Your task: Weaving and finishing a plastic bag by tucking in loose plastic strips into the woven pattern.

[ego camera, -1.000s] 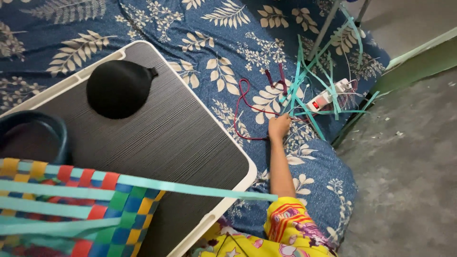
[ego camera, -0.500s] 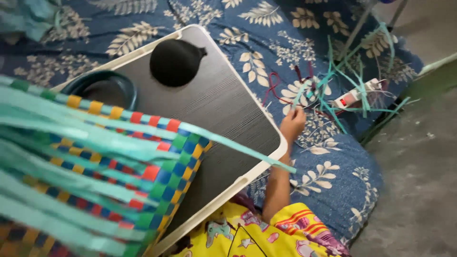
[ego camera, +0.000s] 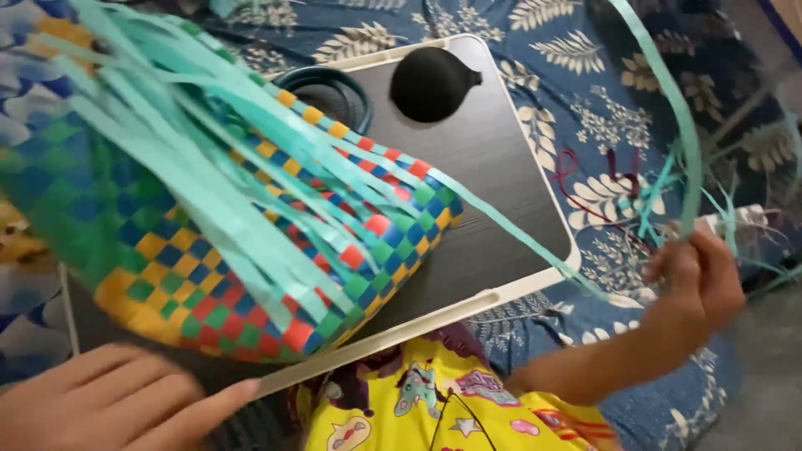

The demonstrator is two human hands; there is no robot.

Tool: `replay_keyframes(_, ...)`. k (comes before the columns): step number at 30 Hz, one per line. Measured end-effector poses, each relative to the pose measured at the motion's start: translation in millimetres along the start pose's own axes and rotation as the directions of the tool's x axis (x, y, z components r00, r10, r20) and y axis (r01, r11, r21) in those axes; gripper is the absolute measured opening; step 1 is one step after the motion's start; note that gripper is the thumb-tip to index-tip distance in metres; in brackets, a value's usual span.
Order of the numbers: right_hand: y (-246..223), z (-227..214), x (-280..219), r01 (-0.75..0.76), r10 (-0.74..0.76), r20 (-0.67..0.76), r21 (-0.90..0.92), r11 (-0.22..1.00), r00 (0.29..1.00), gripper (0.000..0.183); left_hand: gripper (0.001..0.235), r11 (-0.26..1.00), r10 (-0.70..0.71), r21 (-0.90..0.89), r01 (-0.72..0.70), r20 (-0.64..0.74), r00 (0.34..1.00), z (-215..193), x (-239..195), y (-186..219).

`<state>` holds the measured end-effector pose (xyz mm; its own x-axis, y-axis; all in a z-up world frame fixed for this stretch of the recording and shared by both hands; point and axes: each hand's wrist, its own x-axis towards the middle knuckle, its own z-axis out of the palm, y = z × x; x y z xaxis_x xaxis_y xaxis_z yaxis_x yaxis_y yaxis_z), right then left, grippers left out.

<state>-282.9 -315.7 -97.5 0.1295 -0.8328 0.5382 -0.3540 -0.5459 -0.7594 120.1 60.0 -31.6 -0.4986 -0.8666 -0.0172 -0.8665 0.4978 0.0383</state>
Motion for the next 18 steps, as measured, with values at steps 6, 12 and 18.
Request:
replay_keyframes(6, 5, -13, -20, 0.319, -0.329, 0.059, 0.129, 0.939, 0.943, 0.008, 0.058, 0.958, -0.281, -0.054, 0.282, 0.015, 0.96, -36, 83, 24)
replay_keyframes(12, 29, -1, -21, 0.465, -0.578, 0.127, 0.468, 0.751, 0.806, 0.015, 0.035, 0.865, -0.422, 0.106, 0.49, -0.373, 0.826, -60, 117, 20)
replay_keyframes(18, -38, 24, -19, 0.393, -0.677, 0.335, 0.613, 0.685, 0.656, 0.013, 0.047, 0.779, -0.397, 0.233, 0.583, -0.535, 0.745, -60, 131, 14)
